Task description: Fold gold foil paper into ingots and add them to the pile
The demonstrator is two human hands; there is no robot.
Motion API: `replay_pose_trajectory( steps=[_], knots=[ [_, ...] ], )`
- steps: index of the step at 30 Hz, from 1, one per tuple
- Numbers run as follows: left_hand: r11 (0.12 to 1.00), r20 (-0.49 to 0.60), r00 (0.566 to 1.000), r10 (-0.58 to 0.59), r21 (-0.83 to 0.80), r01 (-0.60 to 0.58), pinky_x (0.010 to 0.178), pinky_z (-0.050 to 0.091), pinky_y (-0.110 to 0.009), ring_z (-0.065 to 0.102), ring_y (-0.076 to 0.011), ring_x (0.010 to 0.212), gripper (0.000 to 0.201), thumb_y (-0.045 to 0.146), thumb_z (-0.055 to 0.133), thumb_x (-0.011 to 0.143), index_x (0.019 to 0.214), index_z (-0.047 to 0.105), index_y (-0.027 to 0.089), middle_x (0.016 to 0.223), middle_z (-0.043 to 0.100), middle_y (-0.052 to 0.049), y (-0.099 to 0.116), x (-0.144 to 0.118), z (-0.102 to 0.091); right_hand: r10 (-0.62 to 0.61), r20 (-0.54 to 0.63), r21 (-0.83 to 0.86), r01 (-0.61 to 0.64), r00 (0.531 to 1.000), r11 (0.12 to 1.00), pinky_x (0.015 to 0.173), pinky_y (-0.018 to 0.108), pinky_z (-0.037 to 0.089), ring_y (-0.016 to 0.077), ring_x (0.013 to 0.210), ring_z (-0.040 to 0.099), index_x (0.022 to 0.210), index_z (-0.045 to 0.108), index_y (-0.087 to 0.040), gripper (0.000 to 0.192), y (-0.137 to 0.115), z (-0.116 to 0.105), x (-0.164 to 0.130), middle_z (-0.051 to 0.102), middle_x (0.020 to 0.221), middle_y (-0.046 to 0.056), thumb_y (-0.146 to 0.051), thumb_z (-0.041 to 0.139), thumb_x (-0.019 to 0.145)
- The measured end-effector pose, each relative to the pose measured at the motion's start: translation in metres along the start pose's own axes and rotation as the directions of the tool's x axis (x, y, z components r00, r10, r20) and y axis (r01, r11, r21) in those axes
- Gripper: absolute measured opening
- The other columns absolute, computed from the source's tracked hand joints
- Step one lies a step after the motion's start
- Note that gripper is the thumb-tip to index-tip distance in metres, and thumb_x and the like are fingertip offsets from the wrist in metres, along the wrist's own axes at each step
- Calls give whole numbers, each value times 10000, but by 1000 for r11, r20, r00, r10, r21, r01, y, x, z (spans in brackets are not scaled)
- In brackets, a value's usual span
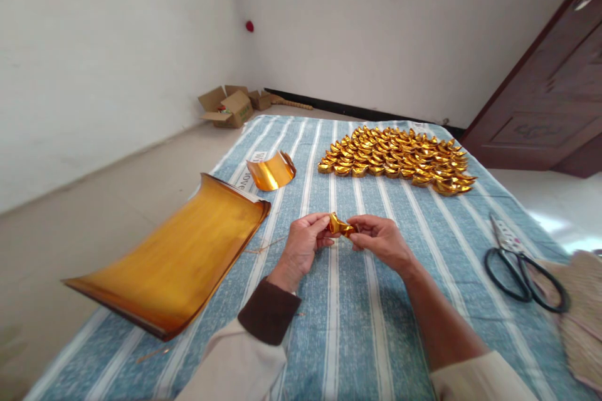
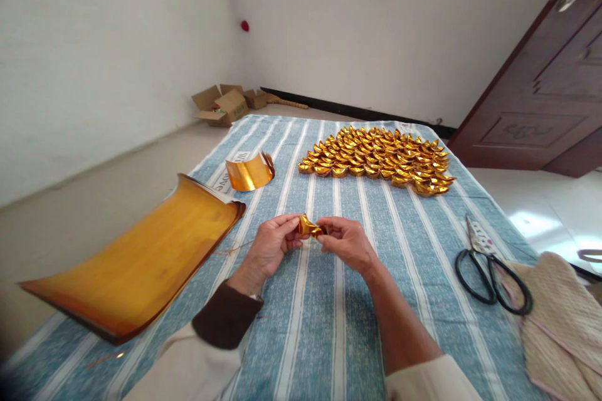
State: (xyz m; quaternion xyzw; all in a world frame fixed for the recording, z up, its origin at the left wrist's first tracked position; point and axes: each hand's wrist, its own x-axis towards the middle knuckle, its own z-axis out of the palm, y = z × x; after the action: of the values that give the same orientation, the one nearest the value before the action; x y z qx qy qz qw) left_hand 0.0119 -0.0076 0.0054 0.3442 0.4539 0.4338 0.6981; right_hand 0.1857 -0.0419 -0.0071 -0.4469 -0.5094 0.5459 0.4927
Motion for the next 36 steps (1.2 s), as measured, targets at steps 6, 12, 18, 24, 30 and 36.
replay_pose_trajectory(
  steps=[6,12,18,24,30,36],
  knots=[
    [994,41,999,-22,-105,26,469,527,-186,678,-138,607,105,122,613,814,877,689,85,747,715,-80,0,1,-3,34,-8,46,-34,999,998,497,267,472,136,488,609,978,687,-150,356,-3,-1,-1,677,575,3,-450,673,786],
    [990,71,997,-17,-142,27,484,535,-190,665,-133,611,73,143,668,788,826,689,85,739,702,-75,2,-1,-2,45,-121,102,-33,992,994,457,266,500,135,459,614,906,683,-166,375,-2,7,1,697,625,-9,-421,782,648],
    [992,78,997,-10,-127,20,517,539,-186,663,-128,626,100,122,726,737,823,702,79,756,708,-80,2,-2,-1,35,-276,93,-10,961,996,482,274,546,159,556,657,852,693,-165,378,-1,10,2,727,690,21,-444,784,615],
    [991,107,993,-45,-123,58,475,485,-144,622,-85,572,124,74,744,698,819,715,69,737,694,-67,4,-4,1,8,-339,78,20,941,997,519,283,545,177,586,674,913,699,-161,383,2,9,3,747,728,34,-407,772,629],
    [990,139,989,-41,-125,59,477,467,-145,611,-81,576,167,89,769,674,832,716,76,756,697,-68,3,-5,1,-22,-373,69,51,928,996,602,294,550,182,642,693,922,704,-172,338,6,8,4,750,732,21,-365,756,650],
    [989,179,983,-42,-133,66,490,448,-163,601,-82,590,245,77,795,618,851,722,92,784,708,-58,3,-6,1,-18,-386,90,57,922,994,588,280,527,166,615,672,952,694,-164,377,8,6,5,737,716,14,-385,768,656]
  ],
)
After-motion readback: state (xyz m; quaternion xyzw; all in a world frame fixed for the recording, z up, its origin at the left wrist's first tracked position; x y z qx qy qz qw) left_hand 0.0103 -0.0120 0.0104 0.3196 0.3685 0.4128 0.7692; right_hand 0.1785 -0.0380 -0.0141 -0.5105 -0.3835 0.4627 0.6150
